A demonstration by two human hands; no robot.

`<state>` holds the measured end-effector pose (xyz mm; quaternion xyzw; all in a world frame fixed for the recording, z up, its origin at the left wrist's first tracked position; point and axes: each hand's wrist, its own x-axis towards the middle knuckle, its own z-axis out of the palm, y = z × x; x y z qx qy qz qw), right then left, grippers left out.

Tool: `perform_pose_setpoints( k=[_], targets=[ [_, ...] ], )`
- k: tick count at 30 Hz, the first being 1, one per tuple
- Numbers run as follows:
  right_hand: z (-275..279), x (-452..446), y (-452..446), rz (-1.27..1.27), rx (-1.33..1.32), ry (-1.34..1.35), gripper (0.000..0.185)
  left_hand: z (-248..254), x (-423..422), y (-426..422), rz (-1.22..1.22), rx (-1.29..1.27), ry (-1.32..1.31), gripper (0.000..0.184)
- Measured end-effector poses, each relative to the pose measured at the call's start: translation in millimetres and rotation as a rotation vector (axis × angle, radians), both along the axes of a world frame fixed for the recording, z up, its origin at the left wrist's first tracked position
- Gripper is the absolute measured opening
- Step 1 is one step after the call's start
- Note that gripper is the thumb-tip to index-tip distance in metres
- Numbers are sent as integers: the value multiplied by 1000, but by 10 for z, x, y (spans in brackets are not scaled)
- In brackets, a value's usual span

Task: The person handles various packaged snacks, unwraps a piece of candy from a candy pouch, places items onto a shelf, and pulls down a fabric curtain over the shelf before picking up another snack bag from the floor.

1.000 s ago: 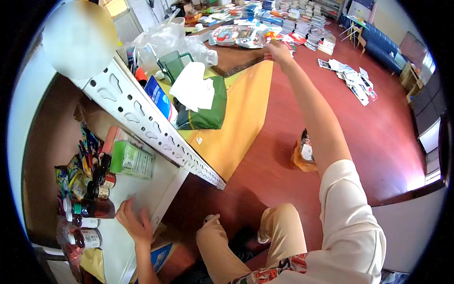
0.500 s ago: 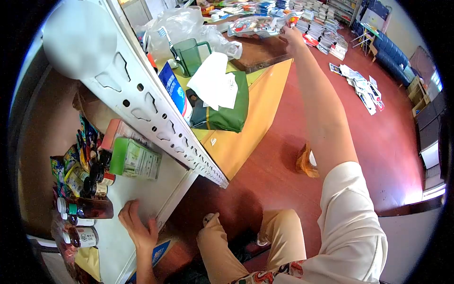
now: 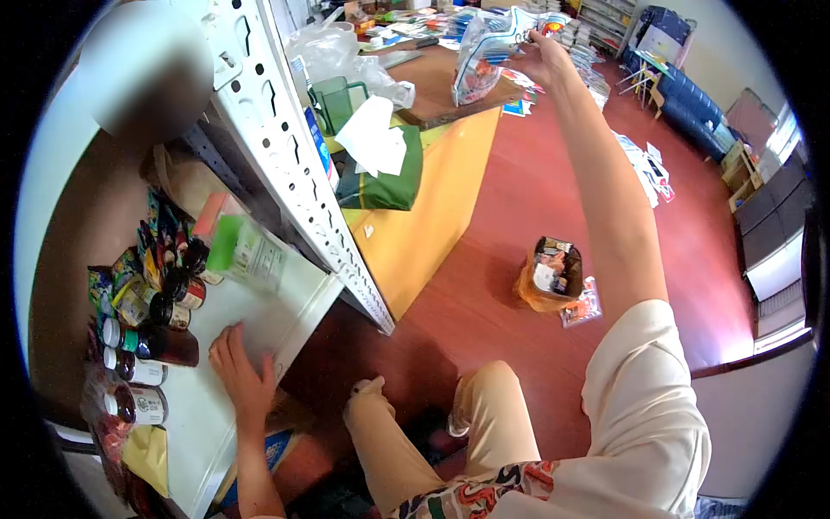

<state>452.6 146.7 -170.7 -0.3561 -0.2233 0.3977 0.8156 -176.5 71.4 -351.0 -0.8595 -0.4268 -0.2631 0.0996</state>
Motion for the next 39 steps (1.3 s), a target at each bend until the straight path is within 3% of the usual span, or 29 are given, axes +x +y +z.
perform_pose_setpoints(
  k=[5,7,9,11,12,15,17,20,23,25,27,28,29,31,32,36,39],
  targets=[
    [285,-579,-1067,13,-39,-105,28,20,-9,-97,-27,33,-67,42],
    [393,-841,-1560,166,-63,-231,29,-69,97,-167,-60,89,-102,38],
    [400,-995,-1963,229,-94,-230,35,-230,462,-448,-212,91,-373,30],
    [417,-1347,-2409,459,-8,-354,40,-220,1047,-885,-373,-467,-634,28],
    [413,-1580,-2622,447,-29,-316,41,-254,1337,-1116,-464,-845,-879,32],
    [221,-2045,-3136,454,-139,-183,41,-268,2008,-1578,-1024,-2002,-1533,80],
    [19,-2301,-3440,471,-197,-136,40,64,2063,-2037,-1256,-2231,-1778,87],
    [-302,-2520,-3756,438,-175,-35,43,61,1800,-2534,-978,-2135,-1970,80],
    [-523,-2734,-4016,449,-139,73,49,-55,1568,-2743,-945,-2018,-1896,78],
    [-596,-2966,-4135,121,-255,-215,62,-106,1473,-2820,-947,-1996,-1920,77],
    [-587,-3179,-4282,150,-21,-188,78,-129,1397,-2883,-847,-1853,-1962,77],
    [-755,-3160,-4351,114,-65,-321,92,-175,1357,-2893,-922,-1853,-2037,67],
    [-847,-3246,-4421,96,2,-381,80,-184,1313,-2915,-921,-1849,-2030,67],
    [-923,-3357,-4562,42,-197,-634,69,-199,1236,-2962,-926,-1783,-2006,67],
    [-932,-3465,-4567,-80,-245,-586,44,-213,1209,-2986,-928,-1772,-1987,68],
    [-1084,-3391,-4647,-155,-279,-456,29,-201,1135,-3108,-896,-1761,-1962,73],
    [-971,-3543,-4678,-185,-194,-393,30,-227,1122,-3149,-910,-1763,-1979,74]
  ],
)
